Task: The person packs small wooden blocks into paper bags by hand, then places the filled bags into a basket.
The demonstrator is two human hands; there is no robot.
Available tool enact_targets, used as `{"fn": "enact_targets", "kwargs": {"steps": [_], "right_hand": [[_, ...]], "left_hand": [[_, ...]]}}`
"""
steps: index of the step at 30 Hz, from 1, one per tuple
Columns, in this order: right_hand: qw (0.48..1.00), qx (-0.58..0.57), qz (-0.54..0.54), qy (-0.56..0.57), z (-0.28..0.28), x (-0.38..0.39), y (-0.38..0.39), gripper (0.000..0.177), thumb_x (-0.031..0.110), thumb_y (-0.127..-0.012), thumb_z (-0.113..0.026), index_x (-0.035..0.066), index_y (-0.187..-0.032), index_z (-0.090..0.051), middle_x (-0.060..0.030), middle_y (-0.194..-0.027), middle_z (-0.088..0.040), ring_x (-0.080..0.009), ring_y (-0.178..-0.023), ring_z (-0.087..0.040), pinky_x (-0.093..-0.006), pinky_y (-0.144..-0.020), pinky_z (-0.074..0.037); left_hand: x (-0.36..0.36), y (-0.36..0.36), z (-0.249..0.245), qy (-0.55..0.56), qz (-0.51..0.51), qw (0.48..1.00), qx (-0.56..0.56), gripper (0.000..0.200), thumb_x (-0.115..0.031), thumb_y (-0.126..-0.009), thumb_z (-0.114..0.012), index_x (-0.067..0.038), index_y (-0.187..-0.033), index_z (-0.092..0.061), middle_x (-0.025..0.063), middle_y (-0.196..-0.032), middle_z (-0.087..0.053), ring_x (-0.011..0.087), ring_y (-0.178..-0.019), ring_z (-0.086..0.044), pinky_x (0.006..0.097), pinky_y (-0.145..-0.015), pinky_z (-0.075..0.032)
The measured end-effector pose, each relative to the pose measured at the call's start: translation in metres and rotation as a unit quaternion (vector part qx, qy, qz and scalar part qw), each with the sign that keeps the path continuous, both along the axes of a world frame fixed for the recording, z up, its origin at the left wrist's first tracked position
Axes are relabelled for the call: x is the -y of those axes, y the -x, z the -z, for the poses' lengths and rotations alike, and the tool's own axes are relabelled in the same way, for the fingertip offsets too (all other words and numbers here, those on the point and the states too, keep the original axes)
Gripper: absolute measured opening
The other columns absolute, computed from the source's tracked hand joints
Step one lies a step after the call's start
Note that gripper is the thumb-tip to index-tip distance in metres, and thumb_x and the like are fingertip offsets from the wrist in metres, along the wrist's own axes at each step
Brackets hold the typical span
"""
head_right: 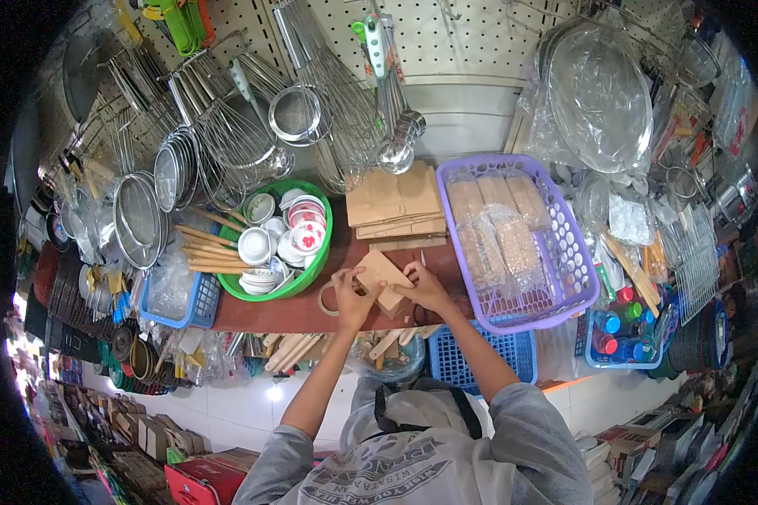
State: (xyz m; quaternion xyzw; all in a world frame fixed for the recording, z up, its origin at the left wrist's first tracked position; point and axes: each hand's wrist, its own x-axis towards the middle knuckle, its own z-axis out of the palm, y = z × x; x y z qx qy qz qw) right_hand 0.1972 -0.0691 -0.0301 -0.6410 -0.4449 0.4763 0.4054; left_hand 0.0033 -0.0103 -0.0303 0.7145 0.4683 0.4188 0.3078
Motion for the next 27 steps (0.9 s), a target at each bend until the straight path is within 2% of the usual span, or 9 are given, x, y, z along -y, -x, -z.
{"fn": "enact_targets", "kwargs": {"steps": [2,5,8,11,15,20,24,27], "right_hand": [[1.0,0.005,-0.016,0.022,-0.004,-0.002,0.002,0.051,0.033,-0.079,-0.081,0.011,-0.11,-0.047,-0.0054,-0.097,-0.059,-0.0152,-0.087,-0.061,-0.0327,-0.065,-0.059],[0.998,0.016,-0.036,0.051,-0.009,-0.004,0.005,0.055,0.035,-0.08,-0.08,0.01,-0.113,-0.045,-0.0065,-0.096,-0.059,-0.0165,-0.089,-0.062,-0.0331,-0.063,-0.06],[0.994,0.006,-0.064,0.083,-0.002,-0.008,0.004,0.06,0.035,-0.08,-0.08,0.01,-0.117,-0.04,-0.0086,-0.1,-0.058,-0.0187,-0.092,-0.061,-0.0342,-0.063,-0.061],[0.992,-0.021,-0.073,0.098,0.001,-0.01,0.003,0.07,0.034,-0.079,-0.081,0.012,-0.125,-0.033,-0.0116,-0.109,-0.054,-0.0223,-0.099,-0.06,-0.0368,-0.063,-0.062],[0.993,-0.072,-0.055,0.078,0.0,-0.005,0.004,0.085,0.039,-0.078,-0.081,0.015,-0.133,-0.021,-0.0145,-0.113,-0.053,-0.0276,-0.105,-0.061,-0.0421,-0.065,-0.064],[0.992,-0.088,-0.017,0.092,0.001,-0.008,0.005,0.093,0.035,-0.076,-0.082,0.015,-0.138,-0.016,-0.0184,-0.125,-0.049,-0.0312,-0.114,-0.058,-0.0445,-0.068,-0.064],[0.987,-0.131,-0.011,0.095,0.002,-0.014,0.003,0.098,0.032,-0.075,-0.082,0.017,-0.141,-0.012,-0.0203,-0.13,-0.047,-0.0341,-0.116,-0.056,-0.046,-0.07,-0.064],[0.989,-0.103,-0.013,0.102,-0.003,-0.014,0.004,0.099,0.023,-0.082,-0.078,0.024,-0.144,-0.001,-0.0149,-0.121,-0.053,-0.0301,-0.11,-0.06,-0.0499,-0.07,-0.063]], "left_hand": [[-0.002,-0.002,0.001,-0.035,-0.001,0.999,-0.025,0.053,-0.018,-0.072,-0.088,-0.004,-0.115,-0.06,0.0122,-0.12,-0.04,0.0212,-0.098,-0.056,0.0324,-0.081,-0.054],[-0.007,0.001,0.007,-0.07,0.014,0.997,-0.005,0.062,-0.016,-0.067,-0.088,-0.005,-0.12,-0.057,0.0151,-0.119,-0.043,0.0274,-0.105,-0.055,0.0369,-0.088,-0.05],[-0.009,0.004,-0.003,0.013,0.074,0.995,0.067,0.068,-0.013,-0.067,-0.088,-0.005,-0.125,-0.054,0.0143,-0.124,-0.045,0.0288,-0.11,-0.054,0.0381,-0.092,-0.05],[-0.012,0.005,-0.001,-0.002,0.105,0.994,0.031,0.07,-0.01,-0.071,-0.086,-0.008,-0.132,-0.051,0.0126,-0.133,-0.043,0.024,-0.112,-0.054,0.0344,-0.091,-0.051],[-0.015,-0.002,-0.001,0.015,0.135,0.99,0.045,0.069,-0.007,-0.072,-0.083,-0.008,-0.133,-0.05,0.0126,-0.14,-0.044,0.026,-0.121,-0.052,0.0364,-0.098,-0.047],[-0.023,-0.011,0.005,0.061,0.168,0.981,0.08,0.067,-0.005,-0.072,-0.081,-0.009,-0.132,-0.051,0.0122,-0.143,-0.047,0.0305,-0.13,-0.047,0.0409,-0.107,-0.041],[-0.031,-0.013,0.005,0.024,0.17,0.985,0.028,0.066,-0.004,-0.072,-0.079,-0.009,-0.132,-0.051,0.0137,-0.143,-0.047,0.0321,-0.134,-0.044,0.0407,-0.111,-0.037],[-0.032,-0.013,0.0,0.031,0.178,0.983,0.023,0.066,-0.004,-0.072,-0.079,-0.009,-0.131,-0.051,0.0142,-0.142,-0.046,0.0326,-0.134,-0.044,0.0398,-0.112,-0.036]]}}
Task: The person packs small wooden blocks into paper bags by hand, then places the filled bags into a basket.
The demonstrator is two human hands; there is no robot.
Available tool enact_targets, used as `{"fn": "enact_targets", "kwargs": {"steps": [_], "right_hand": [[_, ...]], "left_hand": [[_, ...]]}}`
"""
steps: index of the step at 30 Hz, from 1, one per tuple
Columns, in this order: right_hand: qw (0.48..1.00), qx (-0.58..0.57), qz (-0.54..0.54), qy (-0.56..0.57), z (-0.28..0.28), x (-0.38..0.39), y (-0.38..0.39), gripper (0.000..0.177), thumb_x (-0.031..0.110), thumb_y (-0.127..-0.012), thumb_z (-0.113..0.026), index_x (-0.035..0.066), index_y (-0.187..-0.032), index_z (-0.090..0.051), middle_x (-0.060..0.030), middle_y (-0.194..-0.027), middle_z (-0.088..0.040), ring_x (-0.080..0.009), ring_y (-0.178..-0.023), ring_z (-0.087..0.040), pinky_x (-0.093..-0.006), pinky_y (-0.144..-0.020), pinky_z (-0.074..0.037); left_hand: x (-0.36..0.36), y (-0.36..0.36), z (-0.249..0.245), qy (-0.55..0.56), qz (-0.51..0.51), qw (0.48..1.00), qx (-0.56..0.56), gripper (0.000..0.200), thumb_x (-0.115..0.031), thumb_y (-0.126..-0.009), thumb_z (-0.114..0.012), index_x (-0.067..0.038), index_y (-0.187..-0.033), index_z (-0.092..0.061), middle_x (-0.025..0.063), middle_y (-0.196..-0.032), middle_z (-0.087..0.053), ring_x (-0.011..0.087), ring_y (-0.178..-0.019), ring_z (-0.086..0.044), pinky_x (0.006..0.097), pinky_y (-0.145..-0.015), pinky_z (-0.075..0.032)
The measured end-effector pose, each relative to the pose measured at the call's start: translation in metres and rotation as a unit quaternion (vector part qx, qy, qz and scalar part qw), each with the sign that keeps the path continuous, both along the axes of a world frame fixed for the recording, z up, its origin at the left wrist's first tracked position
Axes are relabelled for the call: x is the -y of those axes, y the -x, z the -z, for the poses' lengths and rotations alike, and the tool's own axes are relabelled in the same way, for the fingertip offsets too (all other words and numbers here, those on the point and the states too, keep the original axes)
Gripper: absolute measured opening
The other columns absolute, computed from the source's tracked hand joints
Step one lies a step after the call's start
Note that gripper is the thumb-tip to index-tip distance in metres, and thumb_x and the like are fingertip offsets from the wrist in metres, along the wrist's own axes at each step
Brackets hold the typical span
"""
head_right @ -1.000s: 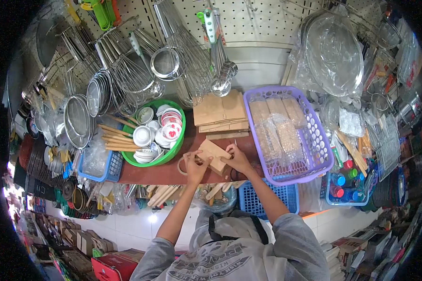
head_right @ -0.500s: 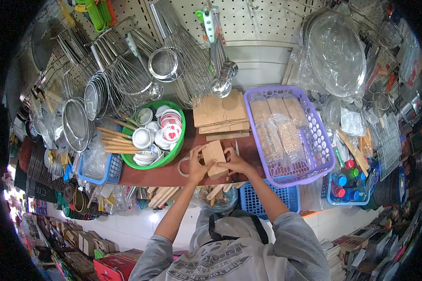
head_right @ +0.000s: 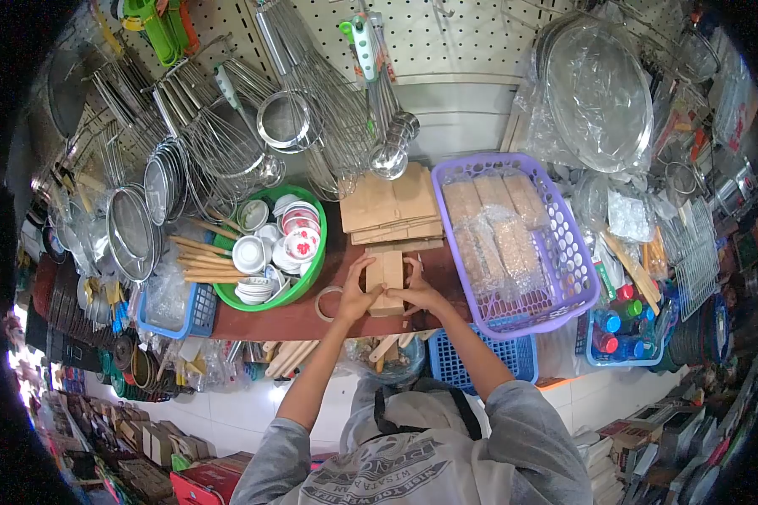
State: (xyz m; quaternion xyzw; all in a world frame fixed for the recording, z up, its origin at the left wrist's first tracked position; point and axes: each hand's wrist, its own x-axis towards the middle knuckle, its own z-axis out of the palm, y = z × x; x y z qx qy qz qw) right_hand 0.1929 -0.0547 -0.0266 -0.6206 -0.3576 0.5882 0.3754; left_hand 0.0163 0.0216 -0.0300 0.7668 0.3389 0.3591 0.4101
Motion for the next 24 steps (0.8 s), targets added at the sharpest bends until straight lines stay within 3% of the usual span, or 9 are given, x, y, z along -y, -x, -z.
{"fn": "enact_targets", "kwargs": {"steps": [6,9,12,15,17,18,20,24], "right_hand": [[1.0,-0.003,0.005,-0.007,0.004,-0.002,0.001,0.098,0.022,-0.082,-0.078,0.026,-0.145,-0.003,-0.015,-0.12,-0.052,-0.03,-0.109,-0.06,-0.0515,-0.07,-0.063],[0.999,-0.018,0.026,-0.018,-0.005,0.004,0.004,0.102,0.03,-0.073,-0.084,0.023,-0.146,-0.013,-0.0212,-0.133,-0.046,-0.0336,-0.113,-0.057,-0.051,-0.078,-0.06],[0.964,0.175,0.029,-0.197,0.042,-0.005,-0.004,0.095,0.032,-0.072,-0.084,0.021,-0.145,-0.025,-0.0233,-0.131,-0.046,-0.0362,-0.114,-0.056,-0.048,-0.091,-0.054],[0.89,0.407,0.049,-0.2,-0.016,0.014,0.011,0.092,0.03,-0.07,-0.084,0.016,-0.143,-0.029,-0.0184,-0.117,-0.05,-0.0359,-0.105,-0.059,-0.0441,-0.086,-0.053],[0.87,0.441,0.048,-0.217,-0.047,0.023,0.02,0.081,0.031,-0.071,-0.082,0.016,-0.137,-0.037,-0.0167,-0.115,-0.05,-0.0375,-0.104,-0.057,-0.0463,-0.089,-0.051],[0.859,0.457,0.047,-0.226,-0.054,0.025,0.024,0.075,0.031,-0.072,-0.081,0.016,-0.134,-0.042,-0.0158,-0.114,-0.05,-0.0384,-0.103,-0.056,-0.0474,-0.09,-0.05],[0.844,0.473,0.022,-0.251,-0.054,0.027,0.027,0.06,0.028,-0.073,-0.079,0.016,-0.124,-0.05,-0.0128,-0.11,-0.051,-0.0356,-0.1,-0.057,-0.0465,-0.087,-0.051],[0.813,0.491,0.001,-0.314,-0.066,0.029,0.048,0.034,0.019,-0.077,-0.075,0.017,-0.108,-0.062,-0.0079,-0.104,-0.054,-0.03,-0.099,-0.057,-0.0438,-0.077,-0.053]], "left_hand": [[-0.001,-0.002,-0.001,-0.007,-0.001,1.0,-0.002,0.066,-0.004,-0.071,-0.079,-0.008,-0.131,-0.052,0.0146,-0.143,-0.045,0.033,-0.133,-0.045,0.0392,-0.112,-0.036],[-0.001,-0.001,0.001,-0.01,0.002,1.0,-0.002,0.066,-0.005,-0.072,-0.078,-0.008,-0.131,-0.051,0.0148,-0.143,-0.045,0.0332,-0.133,-0.045,0.0394,-0.112,-0.036],[0.002,0.0,0.0,-0.012,0.004,1.0,0.0,0.062,-0.007,-0.076,-0.076,-0.008,-0.133,-0.051,0.0151,-0.142,-0.046,0.0331,-0.134,-0.044,0.0399,-0.112,-0.036],[0.005,0.006,0.001,-0.038,-0.002,0.999,-0.013,0.057,-0.009,-0.082,-0.073,-0.009,-0.134,-0.051,0.0144,-0.139,-0.049,0.0317,-0.132,-0.046,0.0396,-0.108,-0.039],[0.003,0.011,0.008,-0.082,-0.017,0.996,-0.028,0.051,-0.01,-0.085,-0.07,-0.01,-0.133,-0.053,0.0133,-0.136,-0.051,0.0293,-0.125,-0.051,0.0377,-0.101,-0.044],[0.006,0.015,0.002,-0.031,-0.027,0.999,-0.028,0.047,-0.01,-0.086,-0.069,-0.01,-0.131,-0.055,0.0122,-0.131,-0.054,0.0274,-0.118,-0.054,0.0361,-0.096,-0.045],[0.016,0.026,-0.02,0.072,-0.049,0.996,-0.027,0.038,-0.01,-0.088,-0.067,-0.011,-0.126,-0.06,0.0102,-0.122,-0.059,0.0237,-0.103,-0.059,0.0329,-0.086,-0.049],[0.015,0.067,-0.02,0.043,-0.043,0.998,-0.036,0.019,-0.01,-0.094,-0.063,-0.006,-0.112,-0.067,0.0073,-0.111,-0.066,0.0159,-0.096,-0.063,0.0284,-0.08,-0.048]]}}
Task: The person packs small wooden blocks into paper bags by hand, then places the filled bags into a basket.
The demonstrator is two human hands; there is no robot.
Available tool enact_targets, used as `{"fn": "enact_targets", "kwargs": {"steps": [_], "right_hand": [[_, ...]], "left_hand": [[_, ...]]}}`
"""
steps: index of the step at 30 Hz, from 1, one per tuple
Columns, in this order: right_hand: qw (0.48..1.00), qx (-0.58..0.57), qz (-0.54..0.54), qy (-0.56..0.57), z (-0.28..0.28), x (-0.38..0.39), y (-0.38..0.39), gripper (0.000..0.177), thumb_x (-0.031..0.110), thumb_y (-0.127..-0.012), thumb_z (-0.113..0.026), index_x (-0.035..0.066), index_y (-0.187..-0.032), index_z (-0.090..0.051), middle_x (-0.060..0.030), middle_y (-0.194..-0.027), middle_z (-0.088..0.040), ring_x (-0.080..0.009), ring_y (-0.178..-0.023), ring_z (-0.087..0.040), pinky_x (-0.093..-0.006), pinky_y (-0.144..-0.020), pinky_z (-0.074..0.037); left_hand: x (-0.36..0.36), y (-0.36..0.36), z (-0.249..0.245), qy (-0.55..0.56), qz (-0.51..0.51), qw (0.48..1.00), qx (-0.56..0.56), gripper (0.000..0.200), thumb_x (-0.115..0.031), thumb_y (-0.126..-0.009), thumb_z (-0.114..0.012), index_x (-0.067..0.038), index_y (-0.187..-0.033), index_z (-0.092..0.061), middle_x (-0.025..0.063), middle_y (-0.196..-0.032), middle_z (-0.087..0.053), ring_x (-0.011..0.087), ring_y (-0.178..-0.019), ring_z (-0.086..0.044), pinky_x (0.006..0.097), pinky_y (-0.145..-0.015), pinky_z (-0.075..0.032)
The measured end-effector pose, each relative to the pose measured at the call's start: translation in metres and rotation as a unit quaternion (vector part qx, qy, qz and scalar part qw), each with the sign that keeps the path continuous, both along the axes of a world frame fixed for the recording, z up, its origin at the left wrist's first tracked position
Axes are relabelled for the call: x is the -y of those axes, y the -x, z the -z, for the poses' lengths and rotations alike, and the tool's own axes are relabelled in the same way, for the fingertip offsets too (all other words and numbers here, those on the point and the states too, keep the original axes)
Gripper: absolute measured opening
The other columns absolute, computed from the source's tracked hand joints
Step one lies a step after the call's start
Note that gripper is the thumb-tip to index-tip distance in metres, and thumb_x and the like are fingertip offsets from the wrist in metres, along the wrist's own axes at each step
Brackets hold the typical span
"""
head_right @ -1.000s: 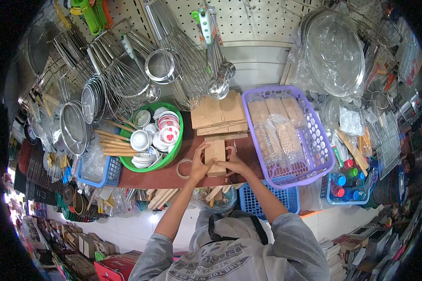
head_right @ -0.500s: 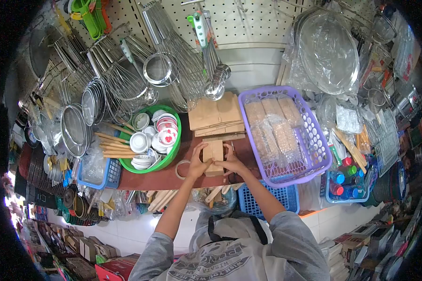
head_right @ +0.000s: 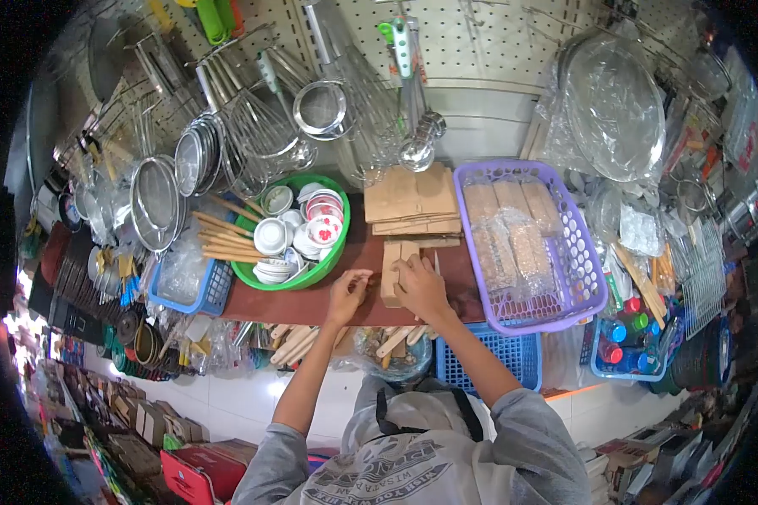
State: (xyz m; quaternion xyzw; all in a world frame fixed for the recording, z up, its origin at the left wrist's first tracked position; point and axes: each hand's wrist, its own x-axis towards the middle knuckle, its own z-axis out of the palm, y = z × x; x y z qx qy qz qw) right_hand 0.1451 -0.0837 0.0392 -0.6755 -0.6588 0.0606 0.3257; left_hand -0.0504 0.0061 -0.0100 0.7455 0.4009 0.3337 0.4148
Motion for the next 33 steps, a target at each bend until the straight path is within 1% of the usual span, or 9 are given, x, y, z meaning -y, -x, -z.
{"fn": "enact_targets", "kwargs": {"steps": [2,3,6,10,11,14,21,30,33], "right_hand": [[0.997,0.031,-0.04,-0.051,-0.009,0.0,0.013,0.027,0.017,-0.078,-0.073,0.016,-0.103,-0.064,-0.007,-0.098,-0.056,-0.0279,-0.095,-0.059,-0.0423,-0.072,-0.054],[0.994,0.046,-0.06,-0.077,-0.011,-0.002,0.019,0.023,0.016,-0.079,-0.072,0.015,-0.101,-0.066,-0.0065,-0.096,-0.057,-0.0269,-0.092,-0.06,-0.0416,-0.069,-0.054],[0.99,0.003,-0.115,-0.075,-0.006,-0.007,0.043,0.011,0.015,-0.081,-0.067,0.013,-0.092,-0.067,-0.0063,-0.089,-0.055,-0.0254,-0.084,-0.061,-0.041,-0.066,-0.053],[0.985,-0.02,-0.17,0.02,0.014,-0.012,0.07,0.018,0.016,-0.085,-0.067,0.011,-0.102,-0.068,-0.0073,-0.097,-0.062,-0.0287,-0.086,-0.068,-0.0424,-0.07,-0.056],[0.981,0.004,-0.182,0.071,0.027,-0.016,0.074,0.032,0.018,-0.086,-0.065,0.011,-0.117,-0.062,-0.0126,-0.113,-0.059,-0.0361,-0.091,-0.067,-0.0454,-0.075,-0.056],[0.98,-0.02,-0.159,0.118,0.055,-0.021,0.09,0.045,0.019,-0.088,-0.064,0.014,-0.13,-0.051,-0.0183,-0.125,-0.052,-0.0418,-0.089,-0.066,-0.0486,-0.076,-0.056],[0.979,-0.003,-0.148,0.144,0.078,-0.025,0.096,0.037,0.026,-0.089,-0.066,0.014,-0.12,-0.051,-0.0164,-0.117,-0.051,-0.0419,-0.085,-0.066,-0.0517,-0.07,-0.055],[0.97,-0.042,-0.213,0.105,0.073,-0.021,0.085,0.028,0.035,-0.094,-0.059,0.01,-0.106,-0.056,-0.0145,-0.114,-0.057,-0.0402,-0.085,-0.065,-0.0508,-0.071,-0.052],[0.962,-0.082,-0.237,0.11,0.069,-0.018,0.086,0.032,0.037,-0.098,-0.054,0.006,-0.105,-0.059,-0.0181,-0.104,-0.064,-0.0413,-0.086,-0.065,-0.0498,-0.072,-0.05]], "left_hand": [[0.002,0.019,0.008,-0.033,-0.019,0.999,-0.015,0.015,-0.009,-0.094,-0.062,-0.005,-0.106,-0.069,0.0059,-0.102,-0.068,0.0161,-0.092,-0.063,0.0282,-0.08,-0.048],[0.008,0.023,0.008,-0.066,-0.031,0.995,0.061,0.014,-0.004,-0.089,-0.063,-0.006,-0.1,-0.071,0.0091,-0.093,-0.064,0.0232,-0.085,-0.062,0.0311,-0.076,-0.05],[0.02,0.053,0.018,-0.018,-0.066,0.996,-0.048,0.021,-0.001,-0.086,-0.062,-0.006,-0.105,-0.069,0.0116,-0.1,-0.063,0.0272,-0.094,-0.062,0.0339,-0.082,-0.049],[0.03,0.076,0.05,-0.064,-0.11,0.99,-0.063,0.039,0.0,-0.082,-0.063,-0.011,-0.119,-0.063,0.0149,-0.119,-0.055,0.0337,-0.11,-0.053,0.0413,-0.094,-0.043],[0.032,0.079,0.058,-0.054,-0.115,0.99,-0.059,0.043,0.0,-0.081,-0.064,-0.012,-0.123,-0.062,0.0153,-0.123,-0.052,0.035,-0.113,-0.05,0.043,-0.097,-0.041],[0.037,0.081,0.058,-0.068,-0.098,0.989,-0.09,0.051,-0.002,-0.08,-0.066,-0.015,-0.128,-0.059,0.0155,-0.127,-0.049,0.037,-0.118,-0.045,0.0461,-0.101,-0.037],[0.037,0.087,0.069,-0.106,-0.065,0.977,-0.175,0.044,-0.013,-0.08,-0.073,-0.016,-0.122,-0.061,0.0141,-0.126,-0.048,0.0324,-0.118,-0.044,0.0427,-0.099,-0.034],[0.037,0.098,0.061,-0.059,-0.049,0.997,-0.029,0.032,-0.018,-0.085,-0.077,-0.01,-0.113,-0.064,0.0104,-0.12,-0.05,0.0262,-0.118,-0.048,0.0382,-0.097,-0.045],[0.037,0.102,0.05,0.184,0.034,0.967,0.175,0.029,-0.019,-0.09,-0.072,-0.009,-0.117,-0.064,0.0091,-0.122,-0.047,0.0216,-0.121,-0.049,0.0364,-0.099,-0.044]]}}
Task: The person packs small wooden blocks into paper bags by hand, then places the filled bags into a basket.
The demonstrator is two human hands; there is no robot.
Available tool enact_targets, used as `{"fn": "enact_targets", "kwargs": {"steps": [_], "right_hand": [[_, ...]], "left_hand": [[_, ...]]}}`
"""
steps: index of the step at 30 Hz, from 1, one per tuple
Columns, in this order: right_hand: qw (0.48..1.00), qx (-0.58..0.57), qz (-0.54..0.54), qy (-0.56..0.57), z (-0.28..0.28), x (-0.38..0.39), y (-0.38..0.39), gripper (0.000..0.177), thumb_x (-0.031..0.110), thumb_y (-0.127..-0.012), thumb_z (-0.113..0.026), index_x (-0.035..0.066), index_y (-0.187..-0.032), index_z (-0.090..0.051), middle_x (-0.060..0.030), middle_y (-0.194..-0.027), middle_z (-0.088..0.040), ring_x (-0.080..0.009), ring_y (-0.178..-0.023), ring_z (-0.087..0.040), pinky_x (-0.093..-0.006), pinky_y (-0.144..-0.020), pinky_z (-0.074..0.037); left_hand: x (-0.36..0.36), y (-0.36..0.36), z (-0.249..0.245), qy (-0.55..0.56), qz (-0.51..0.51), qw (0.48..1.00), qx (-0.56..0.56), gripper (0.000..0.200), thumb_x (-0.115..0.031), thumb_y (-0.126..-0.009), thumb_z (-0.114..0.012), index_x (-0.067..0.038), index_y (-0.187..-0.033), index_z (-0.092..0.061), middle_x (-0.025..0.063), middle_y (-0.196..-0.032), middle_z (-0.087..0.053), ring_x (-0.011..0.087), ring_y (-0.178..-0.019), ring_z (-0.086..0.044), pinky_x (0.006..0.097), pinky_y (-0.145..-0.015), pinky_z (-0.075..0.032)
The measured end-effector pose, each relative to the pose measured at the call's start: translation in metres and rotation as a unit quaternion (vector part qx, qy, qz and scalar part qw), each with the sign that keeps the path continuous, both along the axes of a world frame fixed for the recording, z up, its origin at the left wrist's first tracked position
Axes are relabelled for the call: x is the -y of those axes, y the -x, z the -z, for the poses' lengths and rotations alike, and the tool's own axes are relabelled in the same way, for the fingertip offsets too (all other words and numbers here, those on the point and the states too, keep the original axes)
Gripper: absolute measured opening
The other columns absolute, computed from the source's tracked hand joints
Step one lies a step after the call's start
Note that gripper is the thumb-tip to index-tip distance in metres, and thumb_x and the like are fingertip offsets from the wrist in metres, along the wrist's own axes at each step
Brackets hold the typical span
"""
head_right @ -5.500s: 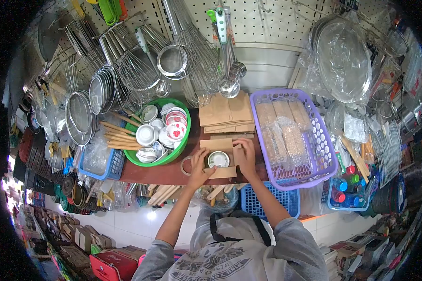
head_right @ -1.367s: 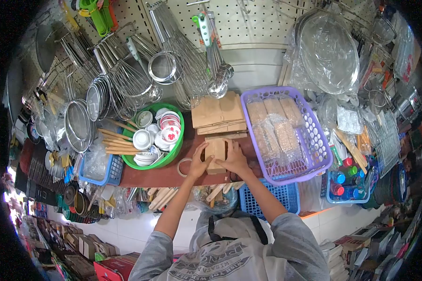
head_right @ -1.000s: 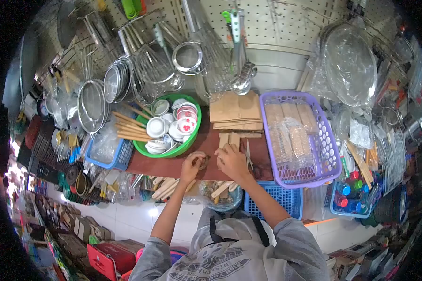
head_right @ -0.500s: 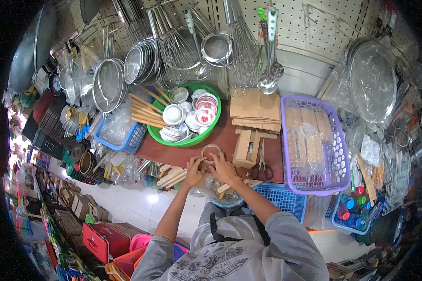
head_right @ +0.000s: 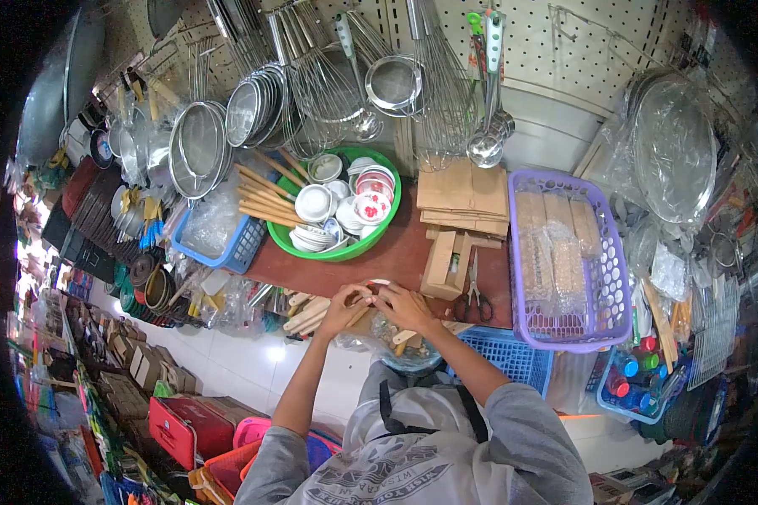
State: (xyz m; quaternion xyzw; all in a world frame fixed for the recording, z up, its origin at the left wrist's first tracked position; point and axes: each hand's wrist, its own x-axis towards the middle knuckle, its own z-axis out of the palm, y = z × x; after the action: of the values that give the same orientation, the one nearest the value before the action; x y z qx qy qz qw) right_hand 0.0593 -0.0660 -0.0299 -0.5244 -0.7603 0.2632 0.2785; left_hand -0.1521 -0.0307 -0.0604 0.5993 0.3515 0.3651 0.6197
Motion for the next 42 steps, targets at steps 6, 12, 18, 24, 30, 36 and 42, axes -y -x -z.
{"fn": "enact_targets", "kwargs": {"steps": [6,12,18,24,30,36,42], "right_hand": [[0.987,-0.131,-0.02,0.088,-0.041,0.007,0.0,0.038,0.035,-0.1,-0.05,0.002,-0.113,-0.065,-0.022,-0.085,-0.067,-0.0397,-0.08,-0.065,-0.0452,-0.071,-0.049],[0.974,-0.191,-0.036,0.114,-0.078,0.006,-0.009,0.035,0.028,-0.099,-0.047,-0.001,-0.109,-0.063,-0.016,-0.081,-0.063,-0.0299,-0.076,-0.06,-0.0394,-0.067,-0.047],[0.925,-0.31,-0.083,0.204,-0.086,0.001,-0.026,0.028,0.02,-0.099,-0.045,0.0,-0.105,-0.064,0.0009,-0.067,-0.049,-0.0072,-0.058,-0.047,-0.0254,-0.05,-0.043],[0.95,-0.268,0.041,0.153,-0.095,-0.004,-0.021,0.025,0.022,-0.096,-0.048,0.002,-0.089,-0.061,0.003,-0.066,-0.046,-0.006,-0.055,-0.044,-0.0245,-0.049,-0.042],[0.906,-0.396,0.014,0.149,-0.111,-0.017,-0.02,0.024,0.02,-0.095,-0.047,0.002,-0.087,-0.06,0.0021,-0.065,-0.048,-0.0056,-0.052,-0.046,-0.0237,-0.048,-0.041],[0.918,-0.365,0.027,0.151,-0.116,-0.034,-0.012,0.021,0.017,-0.094,-0.048,0.0,-0.089,-0.059,0.0025,-0.069,-0.049,-0.0052,-0.052,-0.043,-0.0219,-0.047,-0.038],[0.949,-0.263,0.088,0.152,-0.132,-0.044,0.006,0.02,0.017,-0.095,-0.052,-0.001,-0.087,-0.058,0.0016,-0.068,-0.05,-0.0057,-0.054,-0.045,-0.0227,-0.047,-0.037]], "left_hand": [[0.011,-0.006,-0.068,-0.022,-0.058,0.99,-0.129,0.038,-0.021,-0.095,-0.067,-0.008,-0.128,-0.054,0.0073,-0.12,-0.053,0.0189,-0.118,-0.053,0.033,-0.099,-0.045],[0.011,-0.022,-0.093,-0.061,0.0,0.994,-0.093,0.053,-0.04,-0.097,-0.06,-0.009,-0.136,-0.043,0.0096,-0.126,-0.053,0.0211,-0.116,-0.054,0.0361,-0.104,-0.041],[-0.001,-0.032,-0.141,-0.073,0.002,0.986,-0.148,0.058,-0.038,-0.088,-0.07,-0.008,-0.131,-0.046,0.0157,-0.118,-0.063,0.028,-0.114,-0.059,0.0397,-0.1,-0.043],[-0.026,-0.044,-0.149,-0.219,0.006,0.954,-0.204,0.06,-0.038,-0.087,-0.071,-0.004,-0.13,-0.048,0.0185,-0.123,-0.057,0.0302,-0.119,-0.054,0.0391,-0.103,-0.04],[-0.055,-0.041,-0.171,-0.264,0.034,0.94,-0.215,0.052,-0.033,-0.09,-0.067,-0.003,-0.128,-0.05,0.0168,-0.114,-0.055,0.0298,-0.111,-0.053,0.0386,-0.098,-0.04],[-0.096,-0.032,-0.12,-0.012,0.142,0.988,0.067,0.045,-0.044,-0.099,-0.044,-0.009,-0.127,-0.051,0.0102,-0.118,-0.057,0.0191,-0.106,-0.052,0.0344,-0.101,-0.034],[-0.1,-0.028,-0.127,-0.097,0.126,0.987,0.028,0.05,-0.044,-0.1,-0.046,-0.007,-0.132,-0.045,0.0077,-0.113,-0.056,0.0182,-0.111,-0.05,0.0331,-0.104,-0.032]]}}
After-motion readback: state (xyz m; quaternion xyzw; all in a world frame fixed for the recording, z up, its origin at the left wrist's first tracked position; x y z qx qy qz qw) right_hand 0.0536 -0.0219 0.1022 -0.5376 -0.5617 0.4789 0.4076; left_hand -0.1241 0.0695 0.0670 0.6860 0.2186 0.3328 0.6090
